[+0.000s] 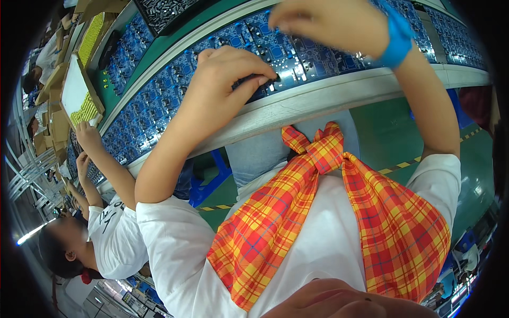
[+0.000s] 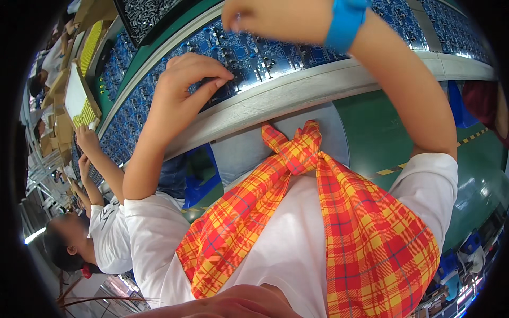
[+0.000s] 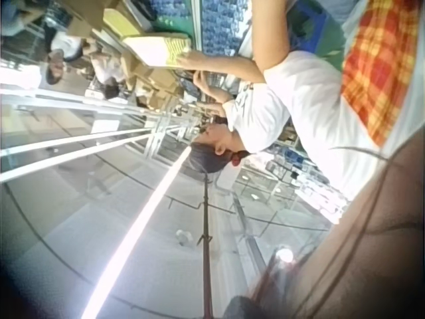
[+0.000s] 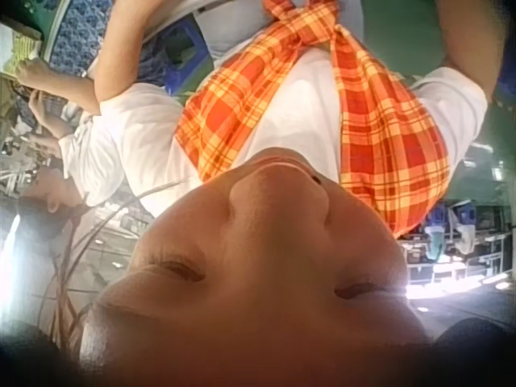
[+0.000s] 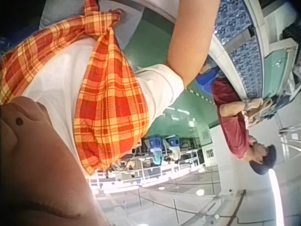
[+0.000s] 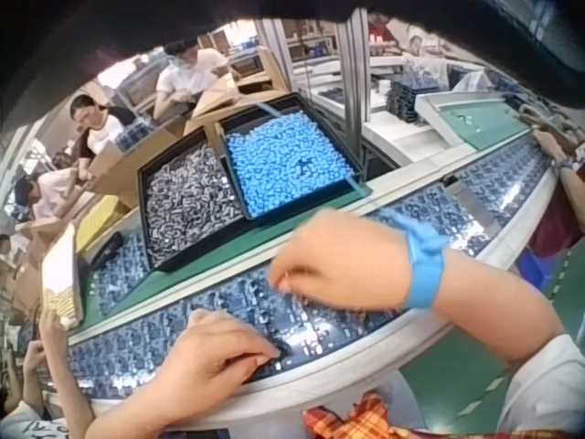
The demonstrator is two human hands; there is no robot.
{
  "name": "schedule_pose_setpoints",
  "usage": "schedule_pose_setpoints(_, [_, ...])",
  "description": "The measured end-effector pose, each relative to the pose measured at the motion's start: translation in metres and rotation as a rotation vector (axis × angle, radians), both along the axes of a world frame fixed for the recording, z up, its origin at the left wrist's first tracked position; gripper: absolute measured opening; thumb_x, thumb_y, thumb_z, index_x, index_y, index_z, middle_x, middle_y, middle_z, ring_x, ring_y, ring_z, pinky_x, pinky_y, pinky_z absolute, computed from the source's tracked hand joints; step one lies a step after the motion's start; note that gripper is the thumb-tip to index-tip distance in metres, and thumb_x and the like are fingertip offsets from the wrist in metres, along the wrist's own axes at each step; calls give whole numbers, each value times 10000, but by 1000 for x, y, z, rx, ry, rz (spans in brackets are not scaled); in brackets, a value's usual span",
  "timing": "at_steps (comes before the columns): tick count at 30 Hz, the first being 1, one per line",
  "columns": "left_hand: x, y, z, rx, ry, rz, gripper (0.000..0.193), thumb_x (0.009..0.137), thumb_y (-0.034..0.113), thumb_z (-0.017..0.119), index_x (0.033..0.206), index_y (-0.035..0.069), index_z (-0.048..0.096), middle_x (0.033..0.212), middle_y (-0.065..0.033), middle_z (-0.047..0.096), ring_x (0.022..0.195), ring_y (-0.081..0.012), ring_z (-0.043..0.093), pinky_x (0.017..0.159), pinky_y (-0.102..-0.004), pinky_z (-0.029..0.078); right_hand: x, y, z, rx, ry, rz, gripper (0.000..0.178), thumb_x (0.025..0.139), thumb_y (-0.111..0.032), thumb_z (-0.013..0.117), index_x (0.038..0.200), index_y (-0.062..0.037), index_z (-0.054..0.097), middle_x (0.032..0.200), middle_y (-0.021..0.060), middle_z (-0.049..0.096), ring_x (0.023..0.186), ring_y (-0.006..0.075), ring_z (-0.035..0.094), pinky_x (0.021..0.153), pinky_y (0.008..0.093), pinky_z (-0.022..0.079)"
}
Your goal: The person assembles circuit boards along an assembly line by picking electronic components from containers and inserting them into the circuit boards by hand.
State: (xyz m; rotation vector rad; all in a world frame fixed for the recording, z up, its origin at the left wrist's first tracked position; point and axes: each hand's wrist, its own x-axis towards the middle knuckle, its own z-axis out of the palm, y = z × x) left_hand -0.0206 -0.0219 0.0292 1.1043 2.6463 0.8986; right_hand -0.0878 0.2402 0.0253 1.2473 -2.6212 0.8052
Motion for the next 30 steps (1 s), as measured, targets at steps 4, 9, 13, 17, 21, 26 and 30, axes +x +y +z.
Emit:
schedule_pose_setpoints(4, [7, 13, 1, -4, 9, -37, 134, 899, 88, 702, 1001, 126, 778, 979, -46, 728, 996, -247, 640, 943, -411, 377, -75, 31, -7, -115, 61, -307, 221, 909, -215, 706, 1021, -32, 761, 898, 171, 743, 831, 308, 714, 771, 375, 557])
schedule_pose_setpoints(9, [12, 13, -10, -7, 68, -40, 137, 882, 76, 709, 993, 124, 774, 959, -37, 675, 983, -258, 609, 930, -423, 376, -114, 28, -24, -69, -10, -330, 226, 900, -237, 711, 997, -39, 763, 877, 157, 745, 807, 297, 716, 756, 390, 554])
schedule_pose_setpoints(13, [11, 14, -15, -29, 126, -67, 142, 865, 68, 713, 985, 119, 770, 958, -27, 642, 973, -253, 584, 911, -423, 372, -120, 35, -22, -157, -171, -265, 239, 897, -253, 720, 981, -33, 759, 859, 136, 745, 779, 264, 707, 734, 375, 544])
schedule_pose_setpoints(17, [13, 16, -13, -64, 193, -76, 154, 847, 60, 714, 978, 119, 769, 959, -16, 636, 973, -240, 571, 903, -424, 360, -115, 32, -28, -213, -132, -337, 228, 889, -234, 717, 959, -18, 744, 828, 114, 732, 750, 208, 681, 707, 350, 528])
schedule_pose_setpoints(21, [16, 20, -11, -90, 261, -80, 169, 828, 57, 718, 974, 126, 766, 961, -4, 641, 986, -226, 564, 908, -428, 345, -109, 35, -25, -461, -145, -373, 209, 879, -194, 702, 936, 5, 727, 795, 98, 715, 716, 178, 653, 680, 333, 519])
schedule_pose_setpoints(26, [13, 17, -13, -102, 323, -104, 180, 813, 55, 718, 972, 130, 760, 973, 6, 650, 999, -214, 560, 911, -436, 334, -110, 38, -25, -496, -141, -373, 194, 877, -168, 683, 907, 22, 710, 782, 88, 705, 713, 160, 640, 665, 321, 514])
schedule_pose_setpoints(30, [11, 17, -15, -89, 327, -118, 189, 806, 53, 718, 971, 136, 761, 989, 15, 657, 1007, -205, 560, 910, -437, 332, -112, 41, -28, -555, -141, -386, 205, 878, -164, 685, 934, 29, 725, 790, 92, 713, 723, 167, 651, 672, 318, 524])
